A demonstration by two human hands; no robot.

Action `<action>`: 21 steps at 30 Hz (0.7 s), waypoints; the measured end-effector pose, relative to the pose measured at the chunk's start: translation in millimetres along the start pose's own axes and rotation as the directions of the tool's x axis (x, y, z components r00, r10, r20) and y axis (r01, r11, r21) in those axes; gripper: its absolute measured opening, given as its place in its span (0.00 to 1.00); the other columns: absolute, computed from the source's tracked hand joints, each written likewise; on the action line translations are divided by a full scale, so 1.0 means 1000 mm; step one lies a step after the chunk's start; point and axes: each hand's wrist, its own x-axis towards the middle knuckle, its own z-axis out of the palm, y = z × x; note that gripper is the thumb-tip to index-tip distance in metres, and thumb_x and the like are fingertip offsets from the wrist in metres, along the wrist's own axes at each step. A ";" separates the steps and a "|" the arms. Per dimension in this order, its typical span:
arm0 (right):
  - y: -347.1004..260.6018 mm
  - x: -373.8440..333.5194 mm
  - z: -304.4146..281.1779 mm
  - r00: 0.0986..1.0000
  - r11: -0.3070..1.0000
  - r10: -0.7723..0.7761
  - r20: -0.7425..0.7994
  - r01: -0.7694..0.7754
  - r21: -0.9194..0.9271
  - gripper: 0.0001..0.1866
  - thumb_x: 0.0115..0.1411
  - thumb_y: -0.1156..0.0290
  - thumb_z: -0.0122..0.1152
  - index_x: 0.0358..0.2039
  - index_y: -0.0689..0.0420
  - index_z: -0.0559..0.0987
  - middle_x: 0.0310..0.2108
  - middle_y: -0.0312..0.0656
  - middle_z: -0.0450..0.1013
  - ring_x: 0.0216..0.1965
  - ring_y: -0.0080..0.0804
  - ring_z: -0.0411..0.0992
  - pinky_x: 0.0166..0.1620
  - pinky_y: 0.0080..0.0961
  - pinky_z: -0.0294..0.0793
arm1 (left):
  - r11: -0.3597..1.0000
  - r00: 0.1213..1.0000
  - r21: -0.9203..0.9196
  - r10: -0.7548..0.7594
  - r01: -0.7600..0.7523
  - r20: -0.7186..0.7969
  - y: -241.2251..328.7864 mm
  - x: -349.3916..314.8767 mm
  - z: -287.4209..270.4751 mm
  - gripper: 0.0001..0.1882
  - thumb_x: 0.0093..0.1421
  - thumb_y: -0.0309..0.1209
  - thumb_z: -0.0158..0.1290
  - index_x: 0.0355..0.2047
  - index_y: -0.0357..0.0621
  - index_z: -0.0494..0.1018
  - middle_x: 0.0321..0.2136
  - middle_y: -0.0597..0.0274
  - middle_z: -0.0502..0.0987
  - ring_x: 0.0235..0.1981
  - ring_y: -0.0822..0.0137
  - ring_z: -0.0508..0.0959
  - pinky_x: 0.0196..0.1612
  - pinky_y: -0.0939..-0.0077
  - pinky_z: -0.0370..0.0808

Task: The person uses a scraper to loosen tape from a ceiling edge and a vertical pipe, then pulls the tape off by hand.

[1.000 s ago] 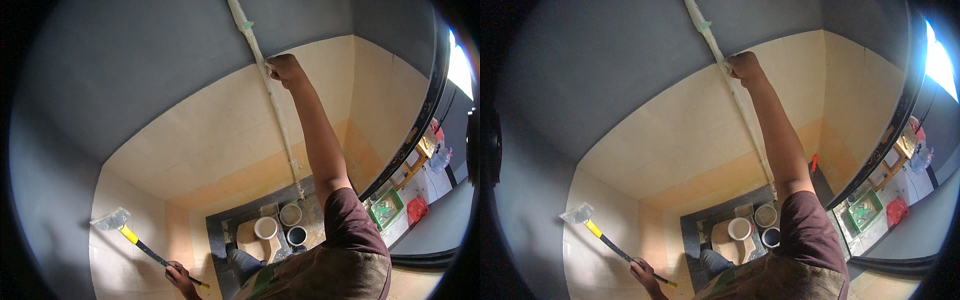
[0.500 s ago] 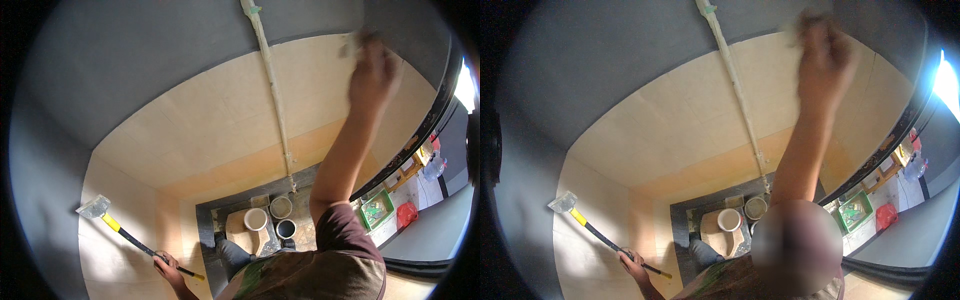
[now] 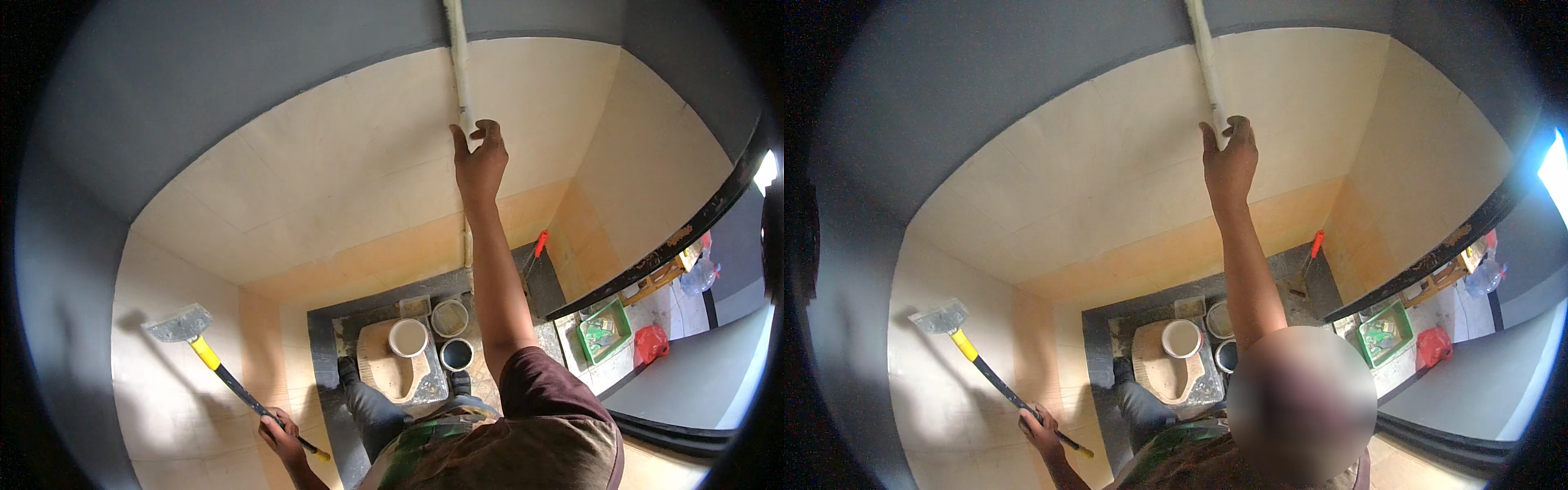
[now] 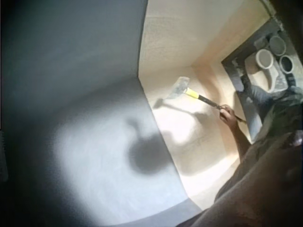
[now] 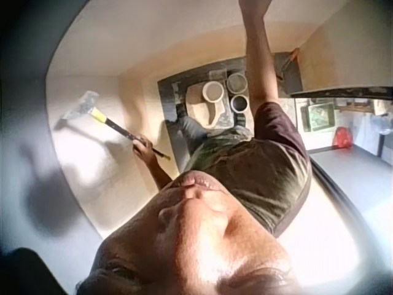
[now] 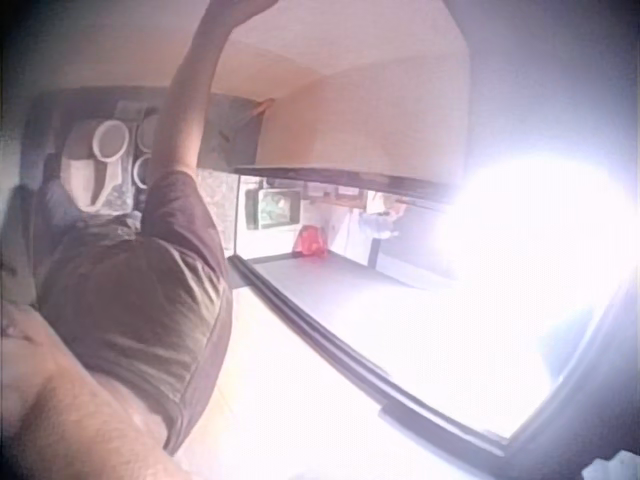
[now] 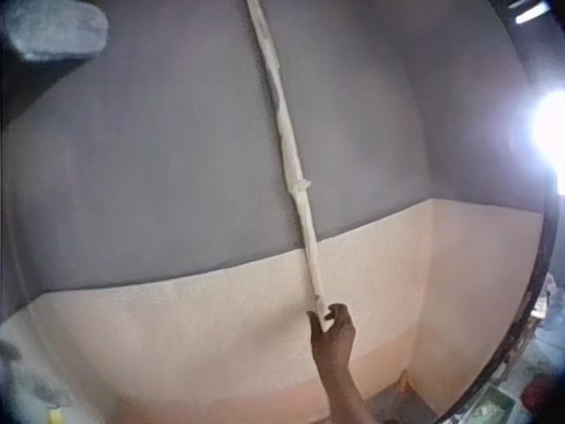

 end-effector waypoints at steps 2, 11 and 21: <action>0.000 0.005 0.009 0.995 0.992 -0.034 -0.097 0.022 -0.122 0.13 0.63 0.67 0.68 0.40 0.59 0.75 0.35 0.46 0.77 0.32 0.52 0.78 0.31 0.46 0.78 | 0.996 0.997 0.063 -0.071 0.070 0.002 -0.004 -0.005 -0.014 0.26 0.76 0.54 0.38 0.31 0.46 0.66 0.17 0.71 0.61 0.16 0.79 0.60 0.20 0.82 0.56; 0.000 0.015 0.013 0.924 0.978 0.085 -0.373 -0.150 -0.148 0.07 0.64 0.72 0.65 0.34 0.60 0.75 0.32 0.45 0.78 0.32 0.48 0.78 0.32 0.43 0.78 | 0.992 0.977 0.049 -0.103 0.114 -0.186 -0.038 -0.008 -0.051 0.25 0.73 0.58 0.43 0.29 0.52 0.68 0.14 0.77 0.61 0.11 0.80 0.60 0.13 0.80 0.52; -0.085 0.016 -0.022 0.950 0.925 0.242 -0.196 -0.164 0.343 0.10 0.64 0.71 0.62 0.34 0.68 0.77 0.24 0.46 0.75 0.23 0.32 0.74 0.25 0.30 0.73 | 0.995 0.993 0.019 -0.101 0.100 0.059 -0.040 0.044 -0.051 0.31 0.74 0.59 0.39 0.20 0.51 0.61 0.15 0.72 0.58 0.14 0.77 0.55 0.19 0.78 0.51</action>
